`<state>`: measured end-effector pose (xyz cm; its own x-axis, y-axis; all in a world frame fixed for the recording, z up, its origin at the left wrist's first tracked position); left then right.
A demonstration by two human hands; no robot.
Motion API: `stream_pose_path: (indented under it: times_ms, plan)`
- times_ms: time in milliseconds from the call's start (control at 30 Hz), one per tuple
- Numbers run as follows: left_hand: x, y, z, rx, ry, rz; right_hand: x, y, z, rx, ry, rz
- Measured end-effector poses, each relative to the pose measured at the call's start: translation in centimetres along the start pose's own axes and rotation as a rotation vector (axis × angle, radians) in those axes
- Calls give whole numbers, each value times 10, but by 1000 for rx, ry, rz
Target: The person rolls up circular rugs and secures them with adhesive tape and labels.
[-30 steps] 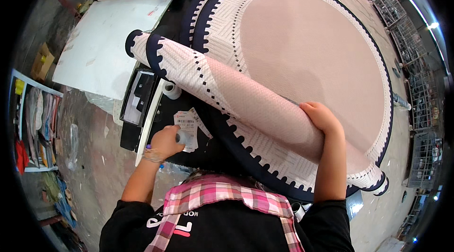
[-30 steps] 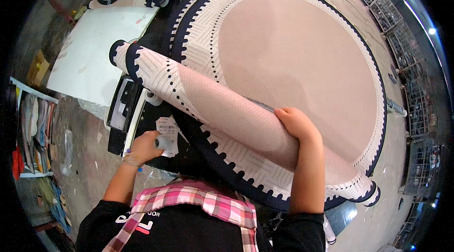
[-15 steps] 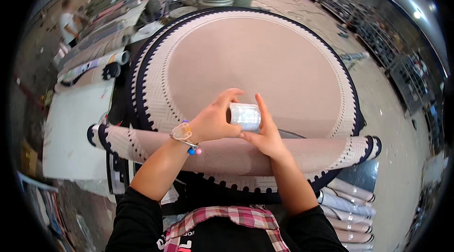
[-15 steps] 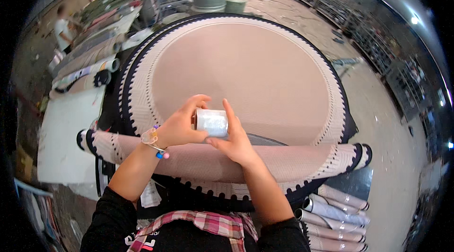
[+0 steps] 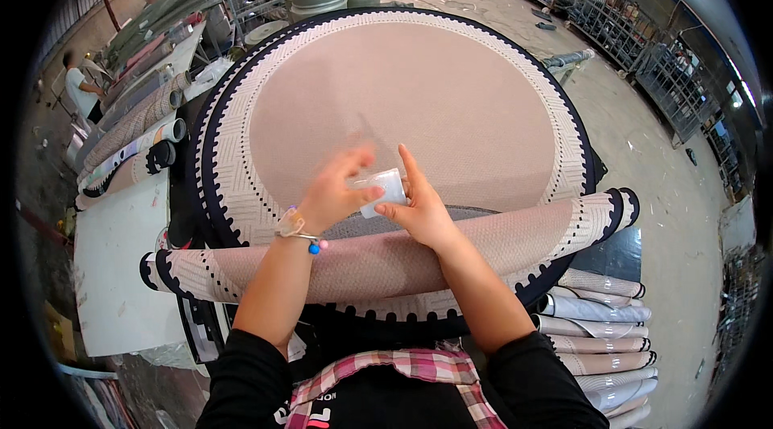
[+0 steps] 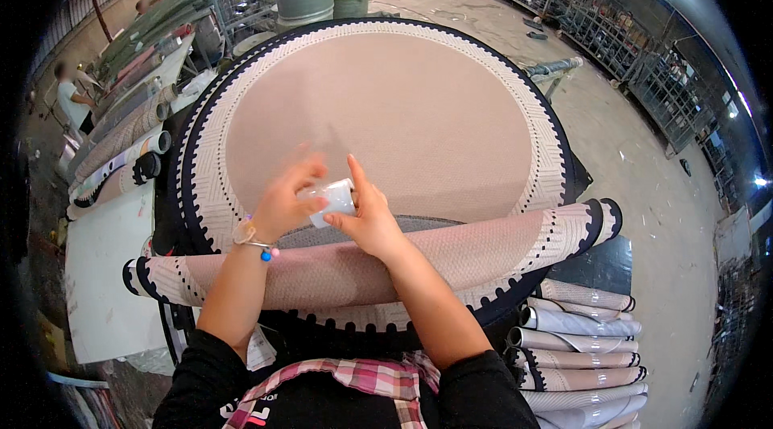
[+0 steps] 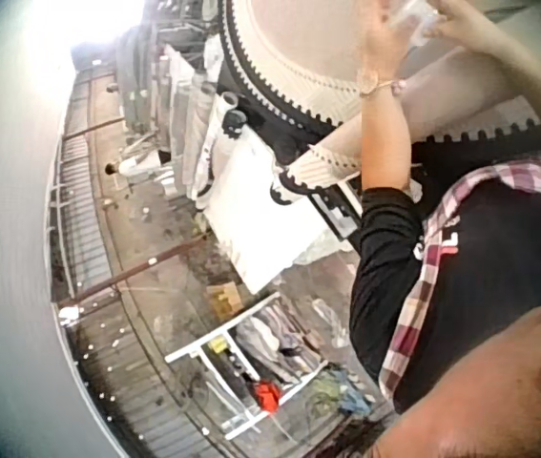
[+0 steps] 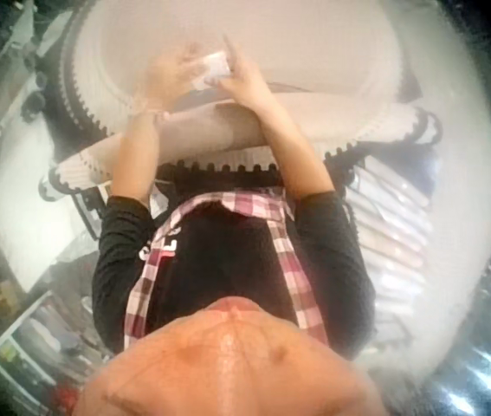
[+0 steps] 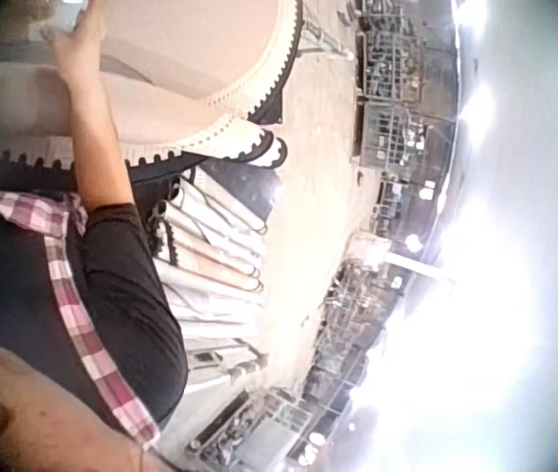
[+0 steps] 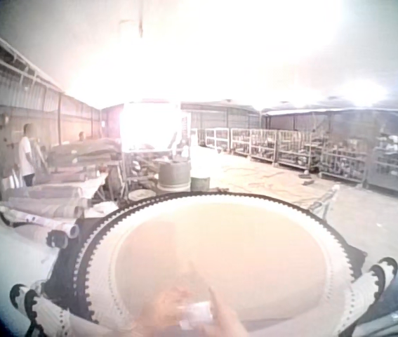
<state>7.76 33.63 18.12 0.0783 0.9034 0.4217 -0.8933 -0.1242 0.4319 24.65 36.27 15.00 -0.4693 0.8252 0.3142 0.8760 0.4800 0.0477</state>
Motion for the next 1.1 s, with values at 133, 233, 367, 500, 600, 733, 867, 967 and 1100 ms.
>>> stream_pose_path:
  times_ms: [133, 233, 367, 500, 600, 733, 867, 967, 1100]
  plan:
    - [2, -6, -6, 87, -25, 12, -5, 3, -3, 76, -175, 55]
    - [5, -6, -16, -376, 694, 159, -26, 15, -27, 68, -117, 40]
    - [-23, 13, -79, -927, 913, 464, -84, 26, -84, -395, -304, -357]
    - [-26, -11, -51, -63, 876, -529, -152, 20, -81, -953, -167, -282]
    - [-26, -13, -21, 339, 725, -851, -172, 14, -69, -1021, -198, -279]
    - [-31, -15, -13, 497, 701, -931, -178, 3, -59, -1164, -130, -272]
    - [-25, -11, 13, 894, 562, -578, -131, -5, -49, -1237, -86, -149]
    - [-54, -28, 45, 835, 276, -159, -67, 14, -39, -1246, -198, 4]
    - [-59, -40, 12, 1054, -169, 316, -52, 13, -35, -862, 56, 240]
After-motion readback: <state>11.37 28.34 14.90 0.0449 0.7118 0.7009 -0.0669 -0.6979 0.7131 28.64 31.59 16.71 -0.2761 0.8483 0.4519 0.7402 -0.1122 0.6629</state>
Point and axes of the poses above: each hand's wrist, its own x-axis towards the middle knuckle, its own y-axis out of the back of the hand, z = x × y, the point moved 1 cm from there along x, towards the middle knuckle, and after that the axes turned 4 degrees about y, right-handed, at the moved point
